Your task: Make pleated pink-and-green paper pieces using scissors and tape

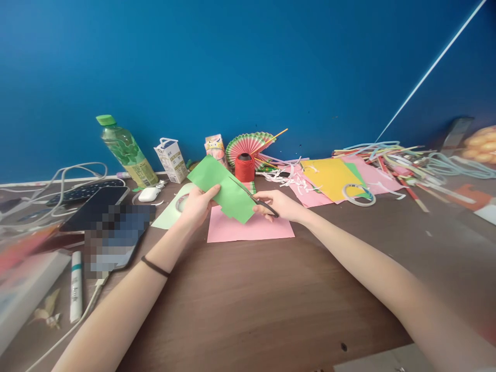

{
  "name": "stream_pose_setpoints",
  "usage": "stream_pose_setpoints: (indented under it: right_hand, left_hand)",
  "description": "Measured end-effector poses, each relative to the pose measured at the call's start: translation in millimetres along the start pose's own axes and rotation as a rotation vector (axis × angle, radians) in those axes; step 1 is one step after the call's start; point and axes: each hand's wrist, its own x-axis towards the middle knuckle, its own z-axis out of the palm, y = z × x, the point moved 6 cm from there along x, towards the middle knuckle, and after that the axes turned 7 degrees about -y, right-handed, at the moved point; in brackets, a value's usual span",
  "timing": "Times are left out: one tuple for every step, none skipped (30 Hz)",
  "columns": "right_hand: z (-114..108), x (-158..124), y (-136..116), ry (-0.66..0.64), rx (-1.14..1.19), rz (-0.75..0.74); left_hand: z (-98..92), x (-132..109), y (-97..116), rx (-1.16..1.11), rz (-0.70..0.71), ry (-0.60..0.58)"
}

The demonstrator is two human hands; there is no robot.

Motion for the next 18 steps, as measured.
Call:
stream_pose_setpoints:
  right_hand:
    - [-0.2, -0.1, 0.1, 0.006, 0.0, -0.003]
    - [-0.3, -0.2, 0.1, 0.012, 0.0, -0.007]
    - [-0.4, -0.5, -0.2, 0.02, 0.0, -0.011]
    - [-0.4, -0.7, -0.5, 0.024, -0.002, -0.015]
    - [-0.4, -0.9, -0.8, 0.029, -0.006, -0.019]
    - [-0.4, -1.1, -1.1, 0.032, -0.011, -0.023]
    - [-0.4, -1.2, -1.4, 0.035, -0.018, -0.028]
    - [-0.4, -1.2, -1.5, 0.036, -0.023, -0.032]
    - [-0.3, -1.0, -1.5, 0.037, -0.025, -0.036]
    - [-0.2, -0.9, -1.4, 0.037, -0.025, -0.038]
    - [-0.2, -0.7, -1.2, 0.039, -0.022, -0.04]
    - [-0.1, -0.5, -0.9, 0.04, -0.019, -0.039]
    - [-0.2, -0.4, -0.8, 0.045, -0.016, -0.038]
    - [-0.5, -0.5, -0.8, 0.051, -0.017, -0.034]
    - [-0.7, -0.6, -0.8, 0.057, -0.019, -0.028]
    - [-0.8, -0.9, -0.8, 0.062, -0.023, -0.021]
    - [-0.9, -1.1, -0.9, 0.064, -0.026, -0.014]
    - [-0.9, -1.3, -1.1, 0.066, -0.031, -0.01]
  left_hand:
    - [-0.2, -0.1, -0.2, 0.0, -0.003, -0.001]
    - [-0.5, -0.2, -0.2, 0.003, -0.004, 0.0]
    - [-0.7, -0.3, 0.0, 0.006, -0.003, 0.0]
    - [-1.0, -0.4, 0.3, 0.009, 0.001, 0.001]
    - [-1.2, -0.5, 0.5, 0.01, 0.004, 0.001]
    - [-1.4, -0.4, 0.5, 0.009, 0.006, 0.0]
    - [-1.5, -0.2, 0.4, 0.007, 0.006, -0.003]
    - [-1.6, 0.1, 0.1, 0.004, 0.005, -0.007]
    - [-1.7, 0.5, -0.2, 0.001, 0.003, -0.011]
    - [-1.9, 0.9, -0.6, -0.004, 0.001, -0.015]
    - [-2.1, 1.2, -0.9, -0.011, 0.0, -0.016]
    - [-2.3, 1.5, -1.3, -0.02, -0.001, -0.016]
    - [-2.6, 1.7, -1.5, -0.029, -0.001, -0.014]
    - [-2.7, 1.9, -1.8, -0.038, -0.001, -0.015]
    - [-2.7, 2.1, -2.2, -0.045, -0.001, -0.018]
    - [-2.8, 2.2, -2.6, -0.051, -0.002, -0.021]
    - [-3.0, 2.2, -3.0, -0.054, -0.004, -0.023]
    - [-3.3, 2.3, -3.5, -0.055, -0.006, -0.023]
